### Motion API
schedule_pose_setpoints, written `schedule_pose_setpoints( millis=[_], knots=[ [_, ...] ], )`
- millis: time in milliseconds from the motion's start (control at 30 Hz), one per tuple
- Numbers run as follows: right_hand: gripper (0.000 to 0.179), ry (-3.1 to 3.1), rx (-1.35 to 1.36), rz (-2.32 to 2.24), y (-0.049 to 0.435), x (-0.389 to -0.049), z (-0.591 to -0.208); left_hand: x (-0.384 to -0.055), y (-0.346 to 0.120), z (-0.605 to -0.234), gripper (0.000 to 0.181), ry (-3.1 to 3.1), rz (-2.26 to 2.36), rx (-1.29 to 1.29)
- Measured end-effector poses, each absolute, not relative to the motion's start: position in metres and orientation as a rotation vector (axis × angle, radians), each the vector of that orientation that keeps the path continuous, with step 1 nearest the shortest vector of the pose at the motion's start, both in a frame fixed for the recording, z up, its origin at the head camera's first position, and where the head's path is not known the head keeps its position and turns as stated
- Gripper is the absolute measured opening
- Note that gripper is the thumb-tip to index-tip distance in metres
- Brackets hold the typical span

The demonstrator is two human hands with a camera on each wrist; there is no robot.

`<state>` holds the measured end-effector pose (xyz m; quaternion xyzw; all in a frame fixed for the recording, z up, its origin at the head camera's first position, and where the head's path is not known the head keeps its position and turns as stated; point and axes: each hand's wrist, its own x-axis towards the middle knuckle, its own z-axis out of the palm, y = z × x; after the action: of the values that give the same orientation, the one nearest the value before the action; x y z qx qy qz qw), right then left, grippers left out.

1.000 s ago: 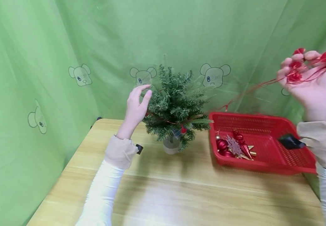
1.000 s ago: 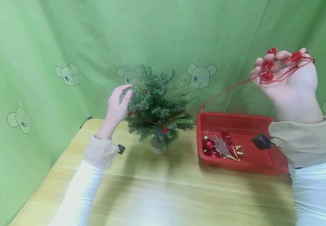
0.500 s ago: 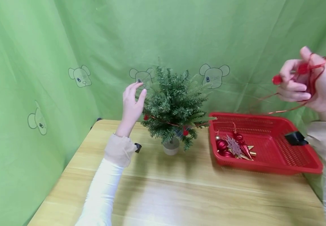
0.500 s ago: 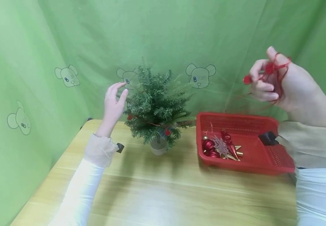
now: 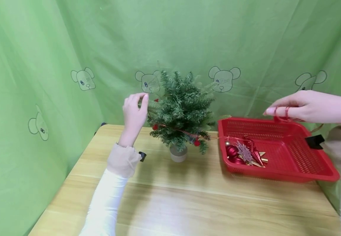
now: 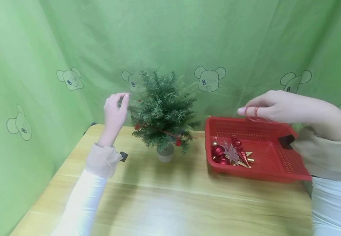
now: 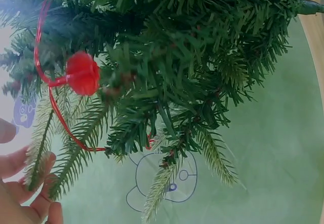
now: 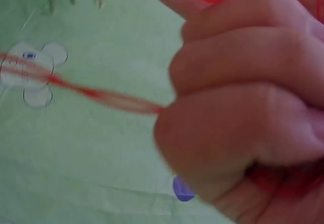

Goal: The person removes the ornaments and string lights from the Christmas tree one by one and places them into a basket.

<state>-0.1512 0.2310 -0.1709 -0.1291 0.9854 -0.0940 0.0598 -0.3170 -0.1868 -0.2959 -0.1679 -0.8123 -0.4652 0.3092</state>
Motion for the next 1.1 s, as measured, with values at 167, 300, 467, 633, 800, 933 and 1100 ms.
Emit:
schedule_pose_setpoints(
  millis=[167, 300, 467, 633, 800, 933, 1100],
  knots=[
    [0.026, 2.938, -0.338, -0.031, 0.219, -0.155, -0.176, -0.312, -0.189, -0.296, 0.030, -2.081, -1.246, -0.426],
    [0.019, 2.881, -0.338, 0.006, 0.216, -0.151, -0.181, -0.309, -0.189, -0.295, 0.030, -2.039, -1.249, -0.430],
    [0.038, 2.830, -0.337, 0.026, 0.214, -0.141, -0.189, -0.309, -0.188, -0.294, 0.031, -2.026, -1.243, -0.442],
    [0.049, 2.772, -0.343, -0.018, 0.215, -0.133, -0.200, -0.309, -0.186, -0.294, 0.033, -2.026, -1.241, -0.472],
    [0.040, 2.735, -0.372, 0.046, 0.215, -0.130, -0.210, -0.310, -0.186, -0.296, 0.035, -2.021, -1.251, -0.492],
    [0.035, 2.755, -0.386, 0.150, 0.215, -0.128, -0.216, -0.309, -0.186, -0.296, 0.034, -2.009, -1.262, -0.496],
    [0.033, 2.707, -0.412, 0.130, 0.216, -0.126, -0.217, -0.309, -0.186, -0.295, 0.033, -2.002, -1.270, -0.504]
  ],
)
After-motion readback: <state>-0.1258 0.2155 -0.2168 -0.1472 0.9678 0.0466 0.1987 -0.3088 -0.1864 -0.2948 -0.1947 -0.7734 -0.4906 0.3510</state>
